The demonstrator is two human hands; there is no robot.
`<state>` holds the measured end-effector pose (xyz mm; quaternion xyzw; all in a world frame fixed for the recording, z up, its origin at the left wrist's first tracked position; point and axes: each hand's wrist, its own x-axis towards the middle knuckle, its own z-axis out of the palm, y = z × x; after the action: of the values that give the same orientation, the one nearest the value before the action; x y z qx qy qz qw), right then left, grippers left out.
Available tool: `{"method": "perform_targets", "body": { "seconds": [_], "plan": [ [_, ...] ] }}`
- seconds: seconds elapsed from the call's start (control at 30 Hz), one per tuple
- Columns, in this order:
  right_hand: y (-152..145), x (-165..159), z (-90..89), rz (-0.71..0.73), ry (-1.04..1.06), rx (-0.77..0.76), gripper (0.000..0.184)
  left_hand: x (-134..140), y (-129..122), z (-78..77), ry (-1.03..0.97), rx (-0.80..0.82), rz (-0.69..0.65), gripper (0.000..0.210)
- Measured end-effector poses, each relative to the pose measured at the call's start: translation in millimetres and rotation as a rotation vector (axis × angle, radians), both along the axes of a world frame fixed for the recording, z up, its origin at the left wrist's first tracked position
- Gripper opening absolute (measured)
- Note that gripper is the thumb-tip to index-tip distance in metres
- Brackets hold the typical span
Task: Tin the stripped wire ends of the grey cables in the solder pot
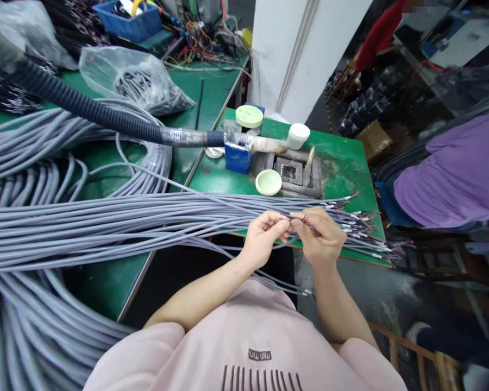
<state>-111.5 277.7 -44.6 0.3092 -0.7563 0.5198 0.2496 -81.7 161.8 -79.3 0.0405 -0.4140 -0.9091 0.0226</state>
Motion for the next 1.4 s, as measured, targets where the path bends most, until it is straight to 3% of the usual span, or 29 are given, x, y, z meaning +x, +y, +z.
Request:
{"method": "perform_targets", "body": {
  "seconds": [0.1, 0.17, 0.23, 0.3, 0.37, 0.43, 0.6, 0.83, 1.17, 1.27, 1.4],
  "plan": [
    [-4.7, -11.8, 6.8, 0.003, 0.001, 0.019, 0.011, -4.3, -10.7, 1.5, 0.051, -0.176, 0.008, 0.028],
    [-6.2, -26.7, 12.8, -0.017, 0.0, 0.073, 0.008, -7.9, -26.6, 4.6, 0.166, -0.512, 0.068, 0.023],
    [-8.0, -47.6, 18.1, -0.039, -0.01, 0.168, 0.01, -11.1, -45.6, 5.9, 0.282, -0.974, 0.161, 0.016],
    [-11.8, -71.8, 21.0, -0.036, -0.036, 0.284, 0.015, -13.2, -61.9, 3.2, 0.28, -1.367, 0.217, 0.017],
    [-18.5, -95.3, 20.7, -0.014, -0.104, 0.431, 0.017, -14.0, -71.6, -3.1, 0.213, -1.622, 0.22, 0.025],
    [-27.7, -114.4, 18.1, -0.006, -0.178, 0.616, 0.019, -13.9, -74.6, -10.2, 0.171, -1.762, 0.198, 0.034],
    [-51.5, -136.8, 10.7, -0.041, -0.217, 1.04, 0.021, -14.2, -72.7, -17.1, 0.182, -1.868, 0.157, 0.04],
    [-67.0, -142.6, 7.0, -0.086, -0.249, 1.306, 0.023, -18.9, -74.6, -18.2, 0.162, -1.896, 0.142, 0.045],
    [-71.2, -143.1, 2.3, -0.093, -0.235, 1.362, 0.023, -21.2, -76.1, -19.1, 0.181, -1.889, 0.137, 0.043],
    [-61.1, -147.6, 14.0, -0.124, -0.197, 1.263, 0.024, -22.3, -78.9, -17.3, 0.195, -1.877, 0.122, 0.043],
    [-35.2, -166.0, 34.7, -0.334, -0.206, 1.082, 0.024, -23.0, -81.6, -15.2, 0.213, -1.879, 0.101, 0.042]
  ]
}}
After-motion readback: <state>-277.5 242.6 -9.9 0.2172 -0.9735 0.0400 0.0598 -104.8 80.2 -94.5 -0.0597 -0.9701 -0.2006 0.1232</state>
